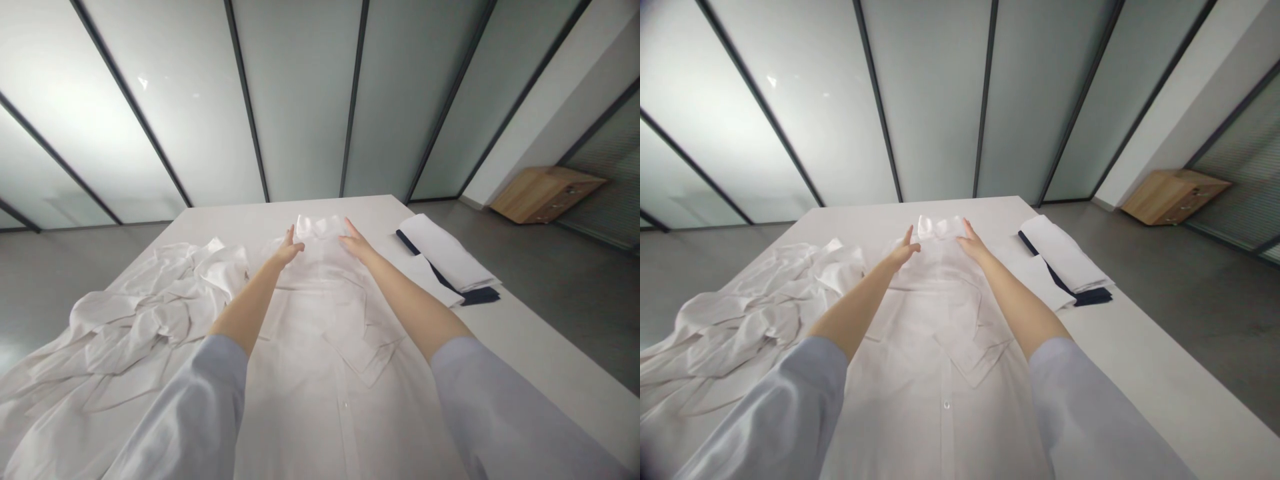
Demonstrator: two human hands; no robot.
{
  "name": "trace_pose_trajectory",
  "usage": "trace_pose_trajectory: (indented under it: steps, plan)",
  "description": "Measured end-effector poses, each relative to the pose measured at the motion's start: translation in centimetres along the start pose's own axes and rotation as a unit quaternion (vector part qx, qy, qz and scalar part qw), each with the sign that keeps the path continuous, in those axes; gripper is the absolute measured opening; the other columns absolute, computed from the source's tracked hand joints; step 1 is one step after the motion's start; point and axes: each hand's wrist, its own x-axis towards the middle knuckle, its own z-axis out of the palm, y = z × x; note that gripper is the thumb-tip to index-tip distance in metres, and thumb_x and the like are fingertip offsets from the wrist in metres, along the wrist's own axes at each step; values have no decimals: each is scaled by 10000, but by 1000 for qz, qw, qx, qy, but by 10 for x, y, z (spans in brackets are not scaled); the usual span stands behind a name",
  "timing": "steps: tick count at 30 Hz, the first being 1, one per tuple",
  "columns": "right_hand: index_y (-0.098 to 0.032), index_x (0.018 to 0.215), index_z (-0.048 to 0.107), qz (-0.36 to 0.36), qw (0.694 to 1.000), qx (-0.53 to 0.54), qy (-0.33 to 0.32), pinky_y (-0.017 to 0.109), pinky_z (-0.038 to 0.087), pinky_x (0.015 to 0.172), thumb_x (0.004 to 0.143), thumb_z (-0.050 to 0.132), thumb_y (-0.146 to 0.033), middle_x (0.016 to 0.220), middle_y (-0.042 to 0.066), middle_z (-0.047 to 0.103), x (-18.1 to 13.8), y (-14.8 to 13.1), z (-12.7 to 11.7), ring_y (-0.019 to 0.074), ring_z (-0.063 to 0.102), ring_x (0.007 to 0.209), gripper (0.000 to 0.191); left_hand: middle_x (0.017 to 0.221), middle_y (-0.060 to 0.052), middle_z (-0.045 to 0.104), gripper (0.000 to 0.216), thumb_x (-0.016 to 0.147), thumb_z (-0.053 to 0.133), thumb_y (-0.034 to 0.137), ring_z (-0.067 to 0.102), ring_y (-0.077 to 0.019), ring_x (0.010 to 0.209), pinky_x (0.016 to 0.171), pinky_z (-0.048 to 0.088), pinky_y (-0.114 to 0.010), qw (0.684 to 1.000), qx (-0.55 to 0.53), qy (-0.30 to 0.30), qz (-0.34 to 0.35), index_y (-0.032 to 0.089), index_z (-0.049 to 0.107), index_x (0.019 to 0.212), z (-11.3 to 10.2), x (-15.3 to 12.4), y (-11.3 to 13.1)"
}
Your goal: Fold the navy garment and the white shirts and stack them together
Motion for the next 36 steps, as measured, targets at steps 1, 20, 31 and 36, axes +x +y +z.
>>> trace_pose_trajectory:
  steps: [1, 20, 31, 36]
  plan:
    - [-295, 1490, 366, -8, 1000, -10, -9, 425, 243, 1170, 810, 518, -297, 1548, 0, 366, -2, -1, 1, 208, 298, 1433, 697, 1573, -111, 304, 889, 743, 527, 228, 303, -247, 1430, 1116, 317, -373, 999, 34, 0, 15, 169, 161, 1551, -1, -3, -1]
    - [-253, 1505, 327, -4, 886, -434, -165, 603, 164, 1119, 908, 346, -677, 1583, 147, 260, -138, -2, 15, 400, 197, 1440, 733, 1604, -147, 194, 804, 876, 293, 711, 164, -417, 1453, 1113, 152, -640, 898, 427, -101, 32, 228, 292, 1518, 46, -120, -6]
    - [-152, 1323, 541, 33, 899, -422, -115, 496, 273, 1080, 963, 303, -582, 1387, 175, 543, -41, -1, 18, 325, 463, 1299, 609, 1621, -130, 136, 864, 863, 325, 720, 49, -351, 1487, 1179, 75, -513, 893, 438, -58, 87, 201, 224, 1546, 44, -100, -18]
    - [-137, 1290, 569, 1, 902, -416, -118, 444, 338, 1040, 982, 323, -511, 1297, 176, 613, -25, 3, 19, 298, 537, 1230, 543, 1618, -94, 176, 805, 880, 290, 710, 67, -326, 1490, 1181, 72, -505, 890, 435, -93, 103, 251, 248, 1539, 42, -112, -18]
